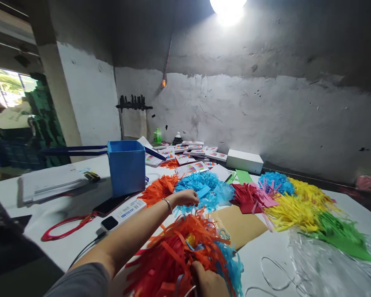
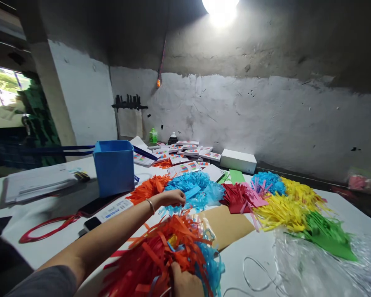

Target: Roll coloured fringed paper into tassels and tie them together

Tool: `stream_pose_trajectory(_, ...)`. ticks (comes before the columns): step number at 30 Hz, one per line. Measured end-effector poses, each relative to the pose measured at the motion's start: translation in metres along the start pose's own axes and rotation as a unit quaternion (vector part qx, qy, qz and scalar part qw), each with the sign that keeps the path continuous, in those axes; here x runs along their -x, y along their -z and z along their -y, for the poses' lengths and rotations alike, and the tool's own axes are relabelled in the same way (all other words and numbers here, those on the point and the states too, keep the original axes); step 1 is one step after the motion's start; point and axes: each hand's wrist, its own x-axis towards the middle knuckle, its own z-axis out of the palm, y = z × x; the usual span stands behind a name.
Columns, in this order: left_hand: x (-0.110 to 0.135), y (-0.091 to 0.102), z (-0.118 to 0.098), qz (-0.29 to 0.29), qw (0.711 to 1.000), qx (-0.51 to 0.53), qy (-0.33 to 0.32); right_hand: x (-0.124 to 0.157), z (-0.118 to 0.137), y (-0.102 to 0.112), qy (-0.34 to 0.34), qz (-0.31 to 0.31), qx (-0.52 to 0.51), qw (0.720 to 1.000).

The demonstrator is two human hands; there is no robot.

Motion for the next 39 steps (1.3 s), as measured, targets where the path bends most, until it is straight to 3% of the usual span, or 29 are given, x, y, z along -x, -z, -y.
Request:
stream_pose_trajectory(7, 0.044, 0.003, -0.007, -0.020, 0.982, 0.167, -0.083, 0.007, -0.001, 0.019, 0.031, -0.004, -0.049, 0.998)
stream_pose_trajectory(13, 0.104, -0.014, -0.039, -0.067, 0.929, 0.315, -0.184, 0.018, -0.001, 0.050, 0.065, -0.019, -0.124, 0.990)
stream_pose_trajectory(16, 0.146, -0.042, -0.053, -0.063, 0.905, 0.366, -0.209, 0.029, -0.009, 0.072, 0.103, -0.020, -0.174, 0.979)
stream_pose_trajectory(20, 0.195, -0.105, -0.063, -0.019, 0.894, 0.405, -0.190, 0.065, -0.027, 0.101, 0.130, -0.040, -0.223, 0.965)
stream_pose_trajectory(24, 0.214, -0.177, -0.070, 0.073, 0.873, 0.467, -0.117, 0.107, -0.037, 0.118, 0.027, -0.142, -0.076, 0.987)
stream_pose_trajectory(28, 0.212, -0.227, -0.077, 0.172, 0.846, 0.500, -0.065, 0.134, -0.044, 0.119, -0.044, -0.102, 0.017, 0.994)
stream_pose_trajectory(31, 0.211, -0.244, -0.080, 0.196, 0.828, 0.524, -0.051, 0.154, -0.061, 0.119, -0.043, -0.074, -0.105, 0.991)
stream_pose_trajectory(34, 0.213, -0.252, -0.081, 0.227, 0.809, 0.539, -0.056, 0.180, -0.078, 0.124, 0.002, -0.044, -0.269, 0.962)
stream_pose_trajectory(39, 0.216, -0.260, -0.086, 0.256, 0.804, 0.534, -0.047, 0.208, -0.083, 0.128, 0.018, -0.082, -0.283, 0.955)
